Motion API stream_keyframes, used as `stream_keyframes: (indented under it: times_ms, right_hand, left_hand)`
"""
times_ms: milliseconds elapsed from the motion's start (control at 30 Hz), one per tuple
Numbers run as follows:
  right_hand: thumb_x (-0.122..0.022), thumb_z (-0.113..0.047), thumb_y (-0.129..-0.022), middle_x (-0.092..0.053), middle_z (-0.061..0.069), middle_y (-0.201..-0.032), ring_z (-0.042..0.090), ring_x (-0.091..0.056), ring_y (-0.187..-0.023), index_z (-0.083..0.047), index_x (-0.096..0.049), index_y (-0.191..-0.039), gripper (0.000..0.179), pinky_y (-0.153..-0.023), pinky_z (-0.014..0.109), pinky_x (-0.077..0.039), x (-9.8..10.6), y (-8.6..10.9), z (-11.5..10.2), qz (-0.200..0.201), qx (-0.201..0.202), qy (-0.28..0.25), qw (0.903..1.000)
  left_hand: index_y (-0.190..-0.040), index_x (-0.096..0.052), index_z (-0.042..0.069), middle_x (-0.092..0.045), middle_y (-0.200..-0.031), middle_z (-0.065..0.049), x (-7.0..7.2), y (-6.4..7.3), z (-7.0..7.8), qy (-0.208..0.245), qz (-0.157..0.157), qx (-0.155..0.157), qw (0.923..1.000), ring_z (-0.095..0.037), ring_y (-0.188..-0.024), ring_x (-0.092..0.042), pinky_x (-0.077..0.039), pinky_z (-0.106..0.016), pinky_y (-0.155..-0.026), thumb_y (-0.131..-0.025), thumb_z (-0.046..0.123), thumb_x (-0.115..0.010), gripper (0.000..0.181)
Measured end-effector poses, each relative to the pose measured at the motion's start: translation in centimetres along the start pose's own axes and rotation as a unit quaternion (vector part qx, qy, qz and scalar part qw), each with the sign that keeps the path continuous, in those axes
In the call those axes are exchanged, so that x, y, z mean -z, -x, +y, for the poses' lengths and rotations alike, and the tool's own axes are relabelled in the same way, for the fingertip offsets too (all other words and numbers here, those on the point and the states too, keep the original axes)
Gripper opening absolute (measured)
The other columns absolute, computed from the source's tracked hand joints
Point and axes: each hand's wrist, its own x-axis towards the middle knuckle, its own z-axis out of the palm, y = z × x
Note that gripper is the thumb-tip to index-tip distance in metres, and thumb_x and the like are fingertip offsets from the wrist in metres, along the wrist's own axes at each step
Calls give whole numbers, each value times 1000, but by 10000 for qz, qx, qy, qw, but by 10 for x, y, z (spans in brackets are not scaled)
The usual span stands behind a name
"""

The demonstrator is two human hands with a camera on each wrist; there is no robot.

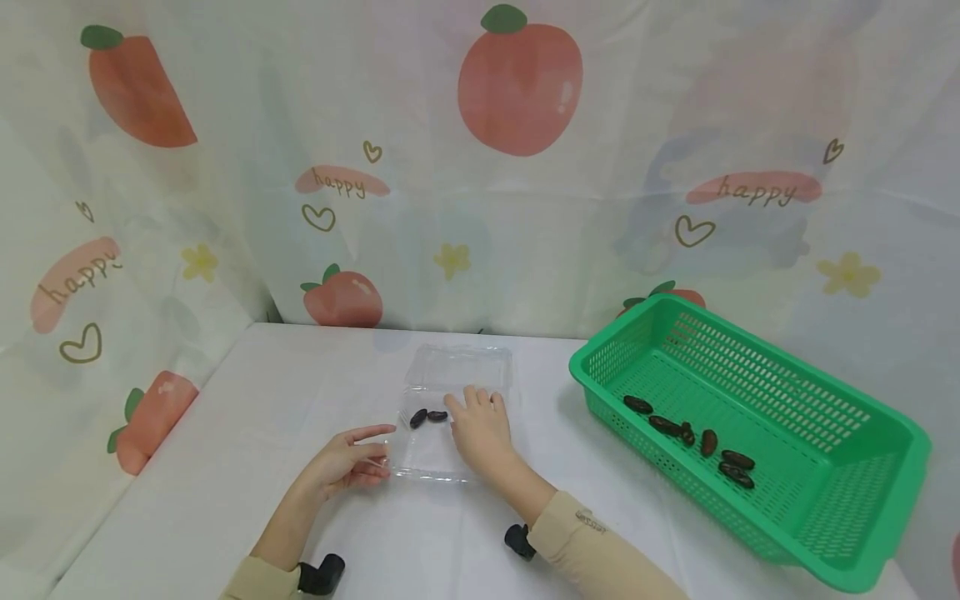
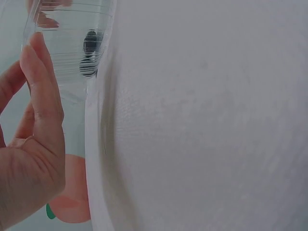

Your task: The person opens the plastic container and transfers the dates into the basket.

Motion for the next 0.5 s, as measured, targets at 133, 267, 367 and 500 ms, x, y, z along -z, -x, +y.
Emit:
stream_keyframes:
  times_ms: [133,267,367,500]
  right_hand:
    - [-69,-24,-81,-52,8,-99,26,-50,-92,-17,-57,-116,38,-79,40,-40,-8,-2,-4,-213,-1,-60,9998]
    - [-67,-24,-82,-53,9,-103,26,-51,-96,-16,-56,-119,40,-81,40,-40,-14,-3,-7,-474,-19,-106,9988]
    - [-66,-25,-83,-54,10,-105,26,-51,-98,-16,-56,-121,40,-83,40,-40,-17,-4,-10,-610,-19,-108,9981]
    - [-64,-25,-84,-54,10,-106,26,-51,-98,-14,-57,-119,38,-82,39,-39,-17,-5,-12,-684,-12,-118,9976]
  left_hand:
    - [-129,-50,3,-63,-74,-7,0,-1,0,-35,7,19,10000,-15,-60,-66,-56,-26,-56,-85,6,-60,45]
    - [-129,-50,2,-63,-73,-6,0,-1,1,-69,11,27,10000,-15,-60,-66,-56,-26,-56,-85,6,-59,45]
    - [-129,-50,2,-63,-72,-6,0,-1,1,-75,17,26,10000,-15,-60,-66,-56,-26,-56,-85,6,-59,44]
    - [-129,-50,2,-63,-73,-6,-1,-1,1,-77,24,35,10000,-16,-60,-66,-56,-26,-56,-86,5,-59,44]
